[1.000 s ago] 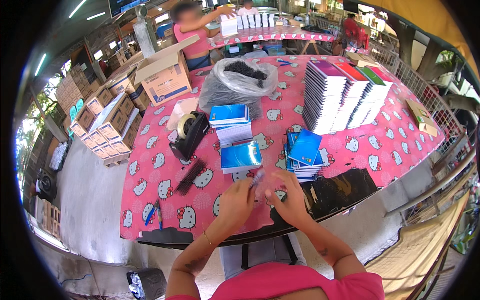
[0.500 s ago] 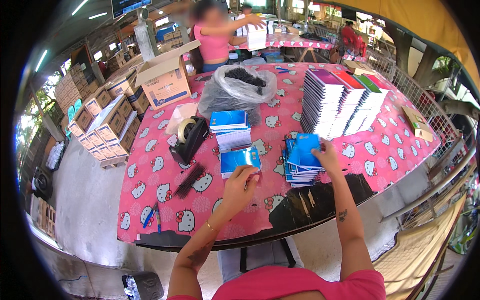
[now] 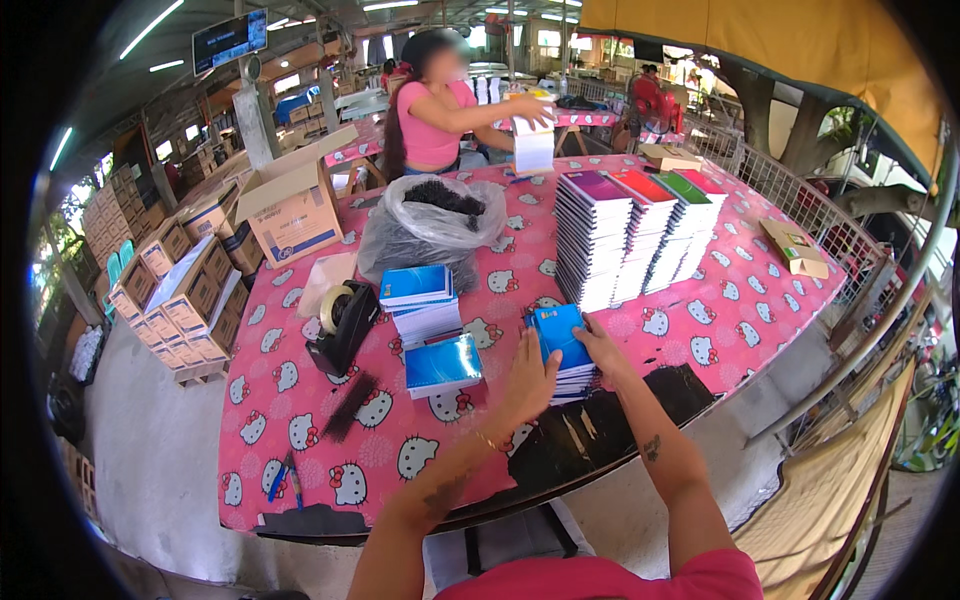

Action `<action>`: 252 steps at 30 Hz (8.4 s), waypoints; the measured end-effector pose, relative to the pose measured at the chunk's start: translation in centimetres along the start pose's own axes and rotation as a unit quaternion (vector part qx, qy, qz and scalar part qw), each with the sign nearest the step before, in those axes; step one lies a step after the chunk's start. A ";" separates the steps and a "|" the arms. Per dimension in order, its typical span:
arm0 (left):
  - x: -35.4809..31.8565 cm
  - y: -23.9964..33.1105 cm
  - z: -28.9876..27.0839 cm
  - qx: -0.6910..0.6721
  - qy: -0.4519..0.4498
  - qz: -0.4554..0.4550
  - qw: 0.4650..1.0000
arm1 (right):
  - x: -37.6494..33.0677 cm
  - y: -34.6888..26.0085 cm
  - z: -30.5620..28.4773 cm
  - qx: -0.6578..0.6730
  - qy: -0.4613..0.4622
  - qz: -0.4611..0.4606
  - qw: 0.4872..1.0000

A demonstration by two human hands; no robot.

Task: The person assembles spiral-bound notebooks by inserting a blue cover into a stack of white pages and pressing the edges to secure them. The person repeatedly picks up a cover, aligns it with a page stack, and places the finished notebook onto a growing pile on the table.

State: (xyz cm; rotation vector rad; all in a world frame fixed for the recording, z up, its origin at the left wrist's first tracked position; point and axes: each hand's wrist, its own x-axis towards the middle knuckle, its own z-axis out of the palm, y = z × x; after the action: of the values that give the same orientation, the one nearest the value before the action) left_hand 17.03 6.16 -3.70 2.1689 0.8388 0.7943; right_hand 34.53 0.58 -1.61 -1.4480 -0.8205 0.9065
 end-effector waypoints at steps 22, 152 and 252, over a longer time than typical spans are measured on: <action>-7.7 -6.1 -15.2 0.339 0.069 0.239 0.907 | -10.3 -2.2 5.5 -0.102 0.043 -0.314 0.943; -15.1 0.8 -16.3 0.404 0.010 0.144 0.903 | -15.1 2.7 12.2 0.070 -0.200 -0.055 0.976; -5.8 -3.4 -15.9 0.224 0.149 0.195 0.943 | -11.4 -4.4 6.4 -0.355 0.088 -0.404 0.838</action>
State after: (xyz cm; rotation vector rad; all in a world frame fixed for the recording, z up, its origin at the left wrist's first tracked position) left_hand 0.90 9.50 1.41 2.7148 0.8034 1.2536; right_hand 23.77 -6.39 3.52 -1.5273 -1.5578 -0.2213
